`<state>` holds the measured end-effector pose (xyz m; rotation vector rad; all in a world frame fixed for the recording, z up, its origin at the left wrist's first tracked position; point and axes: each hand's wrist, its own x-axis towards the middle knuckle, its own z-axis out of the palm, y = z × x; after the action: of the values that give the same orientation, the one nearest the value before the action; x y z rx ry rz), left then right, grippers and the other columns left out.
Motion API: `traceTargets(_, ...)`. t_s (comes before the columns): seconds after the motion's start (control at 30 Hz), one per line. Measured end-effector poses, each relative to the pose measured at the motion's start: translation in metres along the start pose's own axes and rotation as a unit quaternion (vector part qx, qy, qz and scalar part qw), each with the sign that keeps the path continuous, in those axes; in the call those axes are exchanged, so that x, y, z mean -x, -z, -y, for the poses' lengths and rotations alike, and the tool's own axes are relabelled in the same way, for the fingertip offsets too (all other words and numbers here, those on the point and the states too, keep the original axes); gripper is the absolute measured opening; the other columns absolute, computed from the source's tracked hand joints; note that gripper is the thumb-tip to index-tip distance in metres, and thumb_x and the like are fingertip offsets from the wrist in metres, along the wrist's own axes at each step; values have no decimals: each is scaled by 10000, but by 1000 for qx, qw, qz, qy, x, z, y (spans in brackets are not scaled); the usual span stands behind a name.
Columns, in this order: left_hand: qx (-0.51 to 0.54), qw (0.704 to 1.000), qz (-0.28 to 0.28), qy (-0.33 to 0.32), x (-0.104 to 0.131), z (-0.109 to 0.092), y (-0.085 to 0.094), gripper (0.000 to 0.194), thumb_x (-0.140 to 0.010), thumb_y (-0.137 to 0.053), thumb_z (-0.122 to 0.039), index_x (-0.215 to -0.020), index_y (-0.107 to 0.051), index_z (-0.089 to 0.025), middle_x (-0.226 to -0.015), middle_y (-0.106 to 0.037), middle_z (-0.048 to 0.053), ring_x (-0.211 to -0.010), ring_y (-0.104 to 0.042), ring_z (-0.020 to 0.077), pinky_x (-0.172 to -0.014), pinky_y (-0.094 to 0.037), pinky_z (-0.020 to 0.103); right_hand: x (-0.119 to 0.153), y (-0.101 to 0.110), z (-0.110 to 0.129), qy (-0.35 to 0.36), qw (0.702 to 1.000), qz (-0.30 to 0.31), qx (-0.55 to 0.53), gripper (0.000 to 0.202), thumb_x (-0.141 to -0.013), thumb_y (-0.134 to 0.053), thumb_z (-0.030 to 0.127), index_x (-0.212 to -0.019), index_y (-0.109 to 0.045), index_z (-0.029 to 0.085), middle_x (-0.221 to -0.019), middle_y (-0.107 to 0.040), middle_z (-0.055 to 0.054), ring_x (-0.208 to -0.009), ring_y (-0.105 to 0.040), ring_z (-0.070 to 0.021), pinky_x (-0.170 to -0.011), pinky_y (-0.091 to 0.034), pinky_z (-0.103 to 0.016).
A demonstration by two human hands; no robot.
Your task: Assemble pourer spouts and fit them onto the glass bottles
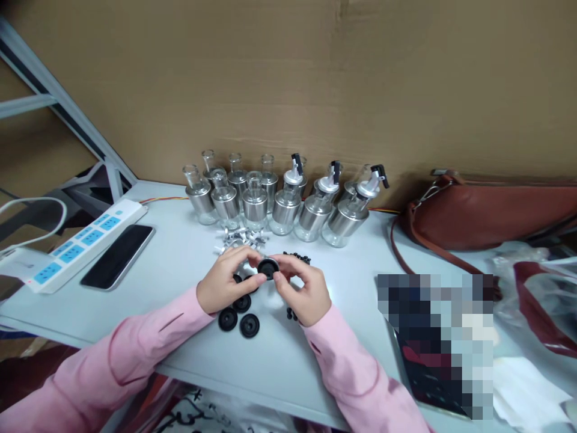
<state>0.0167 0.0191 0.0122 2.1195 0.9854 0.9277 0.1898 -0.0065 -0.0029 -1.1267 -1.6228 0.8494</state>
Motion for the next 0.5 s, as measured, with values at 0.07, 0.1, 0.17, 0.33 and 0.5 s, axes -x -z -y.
traceTargets(0.07, -7, 1000, 1, -9, 1, 2, 0, 229, -817, -515, -399, -771, -505, -174, -781, -552, 16, -772, -498, 181, -735, -340, 315, 0, 0, -1, 7, 1000, -4, -10, 202, -775, -535, 267, -937, -606, 170, -719, -658, -41, -553, -589, -143, -564, -486, -276)
traceTargets(0.1, -9, 1000, 5, -14, 1, 3, -1, 239, -828, -496, -405, -769, -503, -174, -788, -552, 22, -783, -495, 185, -742, -343, 317, 0, -1, -1, 8, 1000, -2, -18, 207, -768, -544, 264, -944, -603, 172, -730, -661, -44, -563, -596, -146, -576, -492, -280)
traceTargets(0.17, -9, 999, 22, -26, 1, 4, -1, 243, -849, -454, -399, -775, -500, -173, -801, -551, 30, -795, -489, 189, -754, -346, 322, 0, -1, 0, 5, 999, 7, -33, 213, -751, -563, 251, -949, -595, 179, -727, -663, -41, -580, -610, -152, -605, -503, -288)
traceTargets(0.33, 1, 998, 46, -51, 0, 6, -1, 246, -859, -423, -394, -780, -482, -169, -800, -536, 35, -786, -474, 184, -753, -346, 315, -1, -2, 3, -12, 998, 26, -53, 222, -741, -564, 220, -961, -563, 196, -718, -653, -32, -597, -618, -159, -617, -509, -299)
traceTargets(0.5, -24, 997, 51, -61, -1, 5, -1, 295, -867, -387, -442, -758, -457, -177, -760, -508, 18, -760, -459, 178, -714, -327, 307, 0, -2, 4, -15, 994, 58, -96, 199, -762, -552, 234, -956, -527, 195, -679, -640, -20, -589, -619, -159, -603, -507, -298)
